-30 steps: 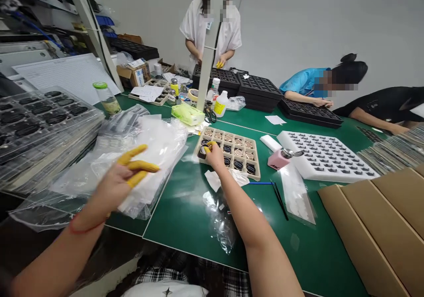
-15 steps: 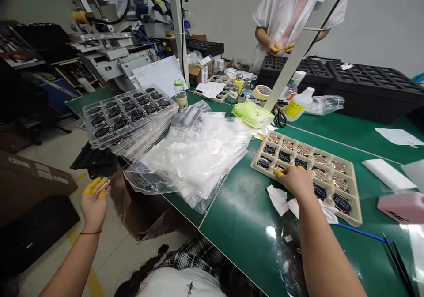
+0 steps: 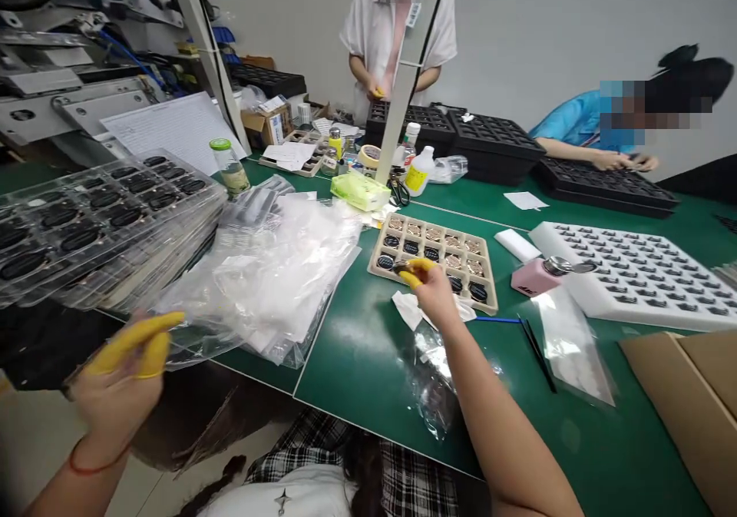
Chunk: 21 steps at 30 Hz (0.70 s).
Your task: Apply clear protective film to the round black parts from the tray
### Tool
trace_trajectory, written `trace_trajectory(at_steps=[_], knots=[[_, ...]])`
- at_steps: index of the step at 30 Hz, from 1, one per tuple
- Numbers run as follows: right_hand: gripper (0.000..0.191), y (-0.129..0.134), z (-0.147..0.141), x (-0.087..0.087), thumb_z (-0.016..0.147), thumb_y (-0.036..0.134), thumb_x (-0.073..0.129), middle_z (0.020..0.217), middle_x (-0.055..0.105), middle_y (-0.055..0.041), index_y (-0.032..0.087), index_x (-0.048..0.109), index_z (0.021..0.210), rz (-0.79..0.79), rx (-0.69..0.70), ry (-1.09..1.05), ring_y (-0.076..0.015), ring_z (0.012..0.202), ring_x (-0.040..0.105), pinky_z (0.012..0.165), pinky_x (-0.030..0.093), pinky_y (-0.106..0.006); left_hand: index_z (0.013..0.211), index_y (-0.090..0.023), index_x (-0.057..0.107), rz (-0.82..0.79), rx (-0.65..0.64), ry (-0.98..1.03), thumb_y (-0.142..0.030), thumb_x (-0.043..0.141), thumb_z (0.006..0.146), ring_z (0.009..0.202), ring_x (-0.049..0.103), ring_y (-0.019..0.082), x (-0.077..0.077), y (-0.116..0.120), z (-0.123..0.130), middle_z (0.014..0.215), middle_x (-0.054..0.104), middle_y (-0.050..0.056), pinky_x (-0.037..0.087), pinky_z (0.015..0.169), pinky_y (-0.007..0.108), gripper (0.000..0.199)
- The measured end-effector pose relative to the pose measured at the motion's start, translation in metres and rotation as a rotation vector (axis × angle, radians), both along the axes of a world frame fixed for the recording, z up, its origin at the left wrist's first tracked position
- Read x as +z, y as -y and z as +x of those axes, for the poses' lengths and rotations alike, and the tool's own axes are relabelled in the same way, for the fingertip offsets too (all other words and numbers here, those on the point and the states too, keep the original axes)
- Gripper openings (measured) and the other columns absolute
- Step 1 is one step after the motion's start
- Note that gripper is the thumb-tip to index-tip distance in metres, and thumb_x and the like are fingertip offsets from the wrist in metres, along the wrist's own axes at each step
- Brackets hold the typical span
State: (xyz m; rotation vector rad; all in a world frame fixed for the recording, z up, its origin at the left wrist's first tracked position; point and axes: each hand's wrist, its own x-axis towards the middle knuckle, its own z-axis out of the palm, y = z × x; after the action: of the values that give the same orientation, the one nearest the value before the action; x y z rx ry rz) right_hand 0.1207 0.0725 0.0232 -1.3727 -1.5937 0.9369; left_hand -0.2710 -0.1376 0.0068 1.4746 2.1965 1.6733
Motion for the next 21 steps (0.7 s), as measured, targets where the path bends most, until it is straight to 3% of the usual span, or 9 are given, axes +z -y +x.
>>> trace_trajectory(at_steps=[2,4,6,8,11,14,17,21], knots=[[0.027,0.024,-0.014,0.000,0.068,0.037,0.067,0.081,0.063,-0.0033,0.022,0.057,0.088,-0.036,0.115,-0.149,-0.0186,0.072,0.060,0.059,0.047,-0.030,0.112,-0.021,0.057,-0.276,-0.523,0.331,-0.037,0.056,0.083,0.093,0.065,0.023,0.022,-0.032,0.051,0.099,0.069,0.007,0.048,0.091,0.043,0.034],[0.019,0.047,-0.026,-0.003,0.072,0.032,0.065,0.085,0.062,-0.0029,0.023,0.059,0.087,0.010,0.225,-0.169,-0.0175,0.076,0.060,0.065,0.049,-0.032,0.124,-0.019,0.047,-0.555,-1.012,0.590,-0.039,0.057,0.083,0.079,0.067,0.020,0.031,-0.065,0.102,0.092,0.069,0.008,0.051,0.082,0.040,0.047],[0.011,0.063,-0.031,-0.006,0.076,0.024,0.062,0.088,0.060,-0.0032,0.024,0.061,0.086,0.116,0.306,-0.092,-0.0167,0.080,0.058,0.071,0.050,-0.033,0.132,-0.019,0.037,-0.674,-1.244,0.715,-0.034,0.062,0.080,0.073,0.065,0.015,0.028,-0.094,0.145,0.090,0.066,0.006,0.050,0.080,0.035,0.060],[0.012,0.071,-0.029,-0.008,0.078,0.016,0.056,0.091,0.058,-0.0040,0.024,0.062,0.086,0.224,0.340,0.010,-0.0170,0.085,0.056,0.075,0.049,-0.034,0.136,-0.022,0.031,-0.664,-1.322,0.815,-0.028,0.066,0.077,0.071,0.060,0.013,0.019,-0.114,0.175,0.092,0.062,0.005,0.050,0.072,0.031,0.069],[0.021,0.072,-0.016,-0.010,0.081,0.010,0.046,0.095,0.058,-0.0050,0.024,0.061,0.088,0.302,0.324,0.039,-0.0178,0.091,0.054,0.082,0.047,-0.037,0.132,-0.025,0.037,-0.633,-1.344,0.804,-0.022,0.065,0.076,0.079,0.058,0.013,0.008,-0.133,0.201,0.105,0.059,0.006,0.048,0.072,0.028,0.062],[0.017,0.068,0.000,-0.016,0.082,0.014,0.046,0.093,0.058,-0.0042,0.023,0.060,0.087,0.211,0.278,-0.084,-0.0173,0.090,0.056,0.081,0.048,-0.037,0.126,-0.024,0.043,-0.608,-1.364,0.733,-0.020,0.065,0.075,0.089,0.058,0.015,0.005,-0.144,0.214,0.112,0.057,0.006,0.048,0.079,0.029,0.055],[0.014,0.064,0.010,-0.022,0.080,0.019,0.054,0.090,0.055,-0.0027,0.023,0.057,0.093,0.064,0.192,-0.161,-0.0155,0.081,0.057,0.074,0.050,-0.034,0.130,-0.024,0.036,-0.612,-1.423,0.702,-0.019,0.066,0.074,0.093,0.060,0.018,0.003,-0.149,0.225,0.107,0.060,0.006,0.049,0.083,0.033,0.063],[0.016,0.066,0.016,-0.021,0.078,0.017,0.057,0.088,0.054,-0.0021,0.023,0.058,0.093,0.029,0.189,0.036,-0.0147,0.075,0.052,0.069,0.048,-0.032,0.139,-0.025,0.025,-0.657,-1.453,0.682,-0.020,0.065,0.074,0.094,0.062,0.019,-0.007,-0.151,0.239,0.108,0.061,0.008,0.051,0.083,0.034,0.077]])
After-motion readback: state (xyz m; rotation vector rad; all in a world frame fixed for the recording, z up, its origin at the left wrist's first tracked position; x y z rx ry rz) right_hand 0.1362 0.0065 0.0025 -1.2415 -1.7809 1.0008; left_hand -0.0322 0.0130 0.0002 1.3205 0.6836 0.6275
